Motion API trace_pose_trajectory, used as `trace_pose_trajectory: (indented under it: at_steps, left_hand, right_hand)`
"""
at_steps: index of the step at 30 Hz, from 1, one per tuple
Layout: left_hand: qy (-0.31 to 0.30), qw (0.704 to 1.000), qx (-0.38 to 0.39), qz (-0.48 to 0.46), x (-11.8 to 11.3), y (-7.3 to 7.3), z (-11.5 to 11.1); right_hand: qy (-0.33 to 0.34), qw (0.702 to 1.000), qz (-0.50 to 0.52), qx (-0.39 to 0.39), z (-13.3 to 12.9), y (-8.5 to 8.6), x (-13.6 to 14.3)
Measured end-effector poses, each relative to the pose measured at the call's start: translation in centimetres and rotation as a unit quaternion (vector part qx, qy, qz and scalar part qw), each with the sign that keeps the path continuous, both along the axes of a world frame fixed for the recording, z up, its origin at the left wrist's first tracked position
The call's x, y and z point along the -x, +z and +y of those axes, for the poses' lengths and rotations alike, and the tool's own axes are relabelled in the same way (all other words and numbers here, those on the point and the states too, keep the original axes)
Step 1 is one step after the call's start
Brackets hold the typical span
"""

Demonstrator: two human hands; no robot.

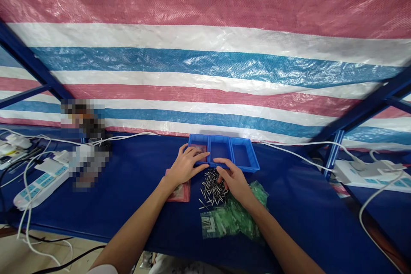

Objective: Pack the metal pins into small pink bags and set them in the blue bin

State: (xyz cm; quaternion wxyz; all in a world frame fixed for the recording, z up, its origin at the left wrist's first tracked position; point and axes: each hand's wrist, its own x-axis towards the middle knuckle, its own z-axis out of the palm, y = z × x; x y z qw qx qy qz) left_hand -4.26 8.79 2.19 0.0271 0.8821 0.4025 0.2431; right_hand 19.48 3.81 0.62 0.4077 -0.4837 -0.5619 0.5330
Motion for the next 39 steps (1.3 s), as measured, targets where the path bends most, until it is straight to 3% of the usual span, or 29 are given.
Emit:
trace_pose_trajectory:
  at_steps: [10,16,21,23,27,31,39]
  left_hand:
    - [0.002,1.0,0.014,-0.014,0.0,-0.1,0.1]
    - [0.021,0.992,0.073,-0.098,1.1,2.7,-0.4]
    - [0.058,0.991,0.076,-0.092,3.5,4.5,-3.9]
    - [0.079,0.992,0.076,-0.071,4.5,4.0,-6.2]
    - [0.123,0.988,0.089,-0.03,6.1,1.7,-10.4]
    - [0.129,0.988,0.088,0.011,7.1,0.0,-12.9]
    - [0.114,0.991,0.075,-0.012,7.5,1.1,-13.4]
  right_hand:
    - [-0.015,1.0,0.021,-0.002,0.0,0.3,0.2]
    - [-0.033,0.998,0.044,-0.013,-0.2,0.7,0.4]
    - [-0.043,0.997,0.059,-0.016,-0.4,1.0,0.3]
    - [-0.048,0.997,0.061,-0.015,-0.4,1.1,0.3]
    - [-0.048,0.997,0.064,-0.013,-0.4,1.3,0.2]
    - [-0.052,0.997,0.062,-0.008,-0.4,1.5,0.1]
    - [-0.053,0.997,0.06,0.0,-0.4,1.7,0.3]
